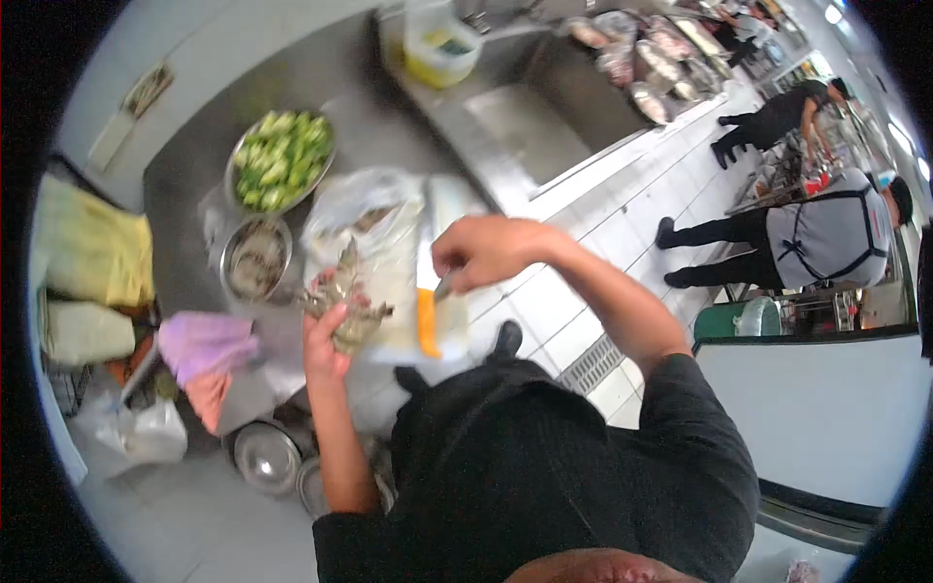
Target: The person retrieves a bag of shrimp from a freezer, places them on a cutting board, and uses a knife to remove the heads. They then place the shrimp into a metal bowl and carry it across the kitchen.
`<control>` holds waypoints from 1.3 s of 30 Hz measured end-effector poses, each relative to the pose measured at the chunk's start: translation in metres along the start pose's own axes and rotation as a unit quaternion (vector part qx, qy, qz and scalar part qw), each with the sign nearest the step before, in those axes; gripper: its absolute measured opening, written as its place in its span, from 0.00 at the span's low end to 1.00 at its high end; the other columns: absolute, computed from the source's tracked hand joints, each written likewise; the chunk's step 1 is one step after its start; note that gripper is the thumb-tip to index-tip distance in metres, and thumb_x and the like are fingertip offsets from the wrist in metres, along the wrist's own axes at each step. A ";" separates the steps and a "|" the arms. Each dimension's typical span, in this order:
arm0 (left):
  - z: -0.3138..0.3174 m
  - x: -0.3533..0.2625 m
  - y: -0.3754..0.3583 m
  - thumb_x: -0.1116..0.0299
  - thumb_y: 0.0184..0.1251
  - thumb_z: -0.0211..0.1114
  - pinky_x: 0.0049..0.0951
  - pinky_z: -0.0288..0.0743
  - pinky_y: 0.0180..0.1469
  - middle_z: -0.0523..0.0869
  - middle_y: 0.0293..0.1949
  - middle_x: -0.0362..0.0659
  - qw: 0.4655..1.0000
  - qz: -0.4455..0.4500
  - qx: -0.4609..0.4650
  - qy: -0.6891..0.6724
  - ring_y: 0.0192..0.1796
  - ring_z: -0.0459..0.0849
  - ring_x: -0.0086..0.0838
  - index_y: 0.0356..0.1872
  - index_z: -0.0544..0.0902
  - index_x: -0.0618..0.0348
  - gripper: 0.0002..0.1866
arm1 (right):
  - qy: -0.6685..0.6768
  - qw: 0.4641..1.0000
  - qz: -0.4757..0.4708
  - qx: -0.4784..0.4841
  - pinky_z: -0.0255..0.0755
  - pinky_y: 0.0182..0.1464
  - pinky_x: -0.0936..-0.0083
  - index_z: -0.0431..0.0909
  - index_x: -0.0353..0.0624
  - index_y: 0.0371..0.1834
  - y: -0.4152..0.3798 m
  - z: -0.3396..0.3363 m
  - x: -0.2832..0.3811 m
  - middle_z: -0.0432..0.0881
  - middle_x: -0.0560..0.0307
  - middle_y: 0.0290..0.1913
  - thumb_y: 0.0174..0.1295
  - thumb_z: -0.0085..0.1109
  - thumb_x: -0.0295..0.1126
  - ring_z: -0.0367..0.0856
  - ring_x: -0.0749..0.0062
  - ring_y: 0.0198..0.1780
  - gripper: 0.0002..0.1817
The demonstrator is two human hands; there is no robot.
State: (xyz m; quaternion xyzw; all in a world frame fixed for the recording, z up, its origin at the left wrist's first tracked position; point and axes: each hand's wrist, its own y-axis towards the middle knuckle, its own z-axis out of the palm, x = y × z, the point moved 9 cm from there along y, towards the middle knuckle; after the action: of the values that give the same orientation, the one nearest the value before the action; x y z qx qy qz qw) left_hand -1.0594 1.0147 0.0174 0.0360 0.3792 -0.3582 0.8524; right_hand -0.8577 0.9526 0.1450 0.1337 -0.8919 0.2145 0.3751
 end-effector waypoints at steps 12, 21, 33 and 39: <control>0.296 0.230 0.106 0.70 0.54 0.76 0.43 0.77 0.63 0.76 0.63 0.48 0.961 -0.148 0.227 -0.063 0.62 0.79 0.42 0.69 0.64 0.61 0.41 | 0.177 0.979 0.076 0.068 0.73 0.31 0.75 0.81 0.35 0.36 -0.165 -0.090 -0.154 0.83 0.56 0.27 0.49 0.66 0.29 0.81 0.73 0.28 0.12; 0.393 0.327 0.200 0.74 0.55 0.71 0.48 0.81 0.56 0.82 0.55 0.47 0.958 -0.207 0.189 -0.051 0.52 0.84 0.41 0.67 0.69 0.62 0.35 | 0.068 0.979 0.167 -0.099 0.77 0.35 0.72 0.83 0.36 0.41 -0.264 -0.207 -0.252 0.86 0.54 0.32 0.43 0.77 0.32 0.84 0.69 0.33 0.21; 0.519 0.366 0.376 0.78 0.53 0.68 0.43 0.84 0.51 0.80 0.51 0.49 0.965 -0.177 0.192 -0.034 0.45 0.85 0.38 0.66 0.68 0.58 0.35 | 0.005 0.956 0.143 -0.255 0.77 0.44 0.71 0.85 0.38 0.43 -0.336 -0.418 -0.383 0.88 0.53 0.37 0.50 0.75 0.37 0.86 0.68 0.40 0.19; 0.612 0.403 0.440 0.78 0.52 0.68 0.43 0.84 0.51 0.81 0.51 0.50 0.947 -0.211 0.237 -0.043 0.47 0.85 0.39 0.67 0.69 0.56 0.36 | -0.068 0.905 0.190 -0.374 0.78 0.50 0.73 0.86 0.39 0.42 -0.457 -0.523 -0.443 0.88 0.52 0.40 0.58 0.69 0.38 0.86 0.68 0.44 0.15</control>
State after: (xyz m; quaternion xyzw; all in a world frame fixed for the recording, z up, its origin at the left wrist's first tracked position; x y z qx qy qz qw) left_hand -0.2148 0.9017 0.0889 0.1408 0.2449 -0.6110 0.7395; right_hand -0.0522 0.8408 0.2798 -0.1747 -0.9383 -0.0773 0.2884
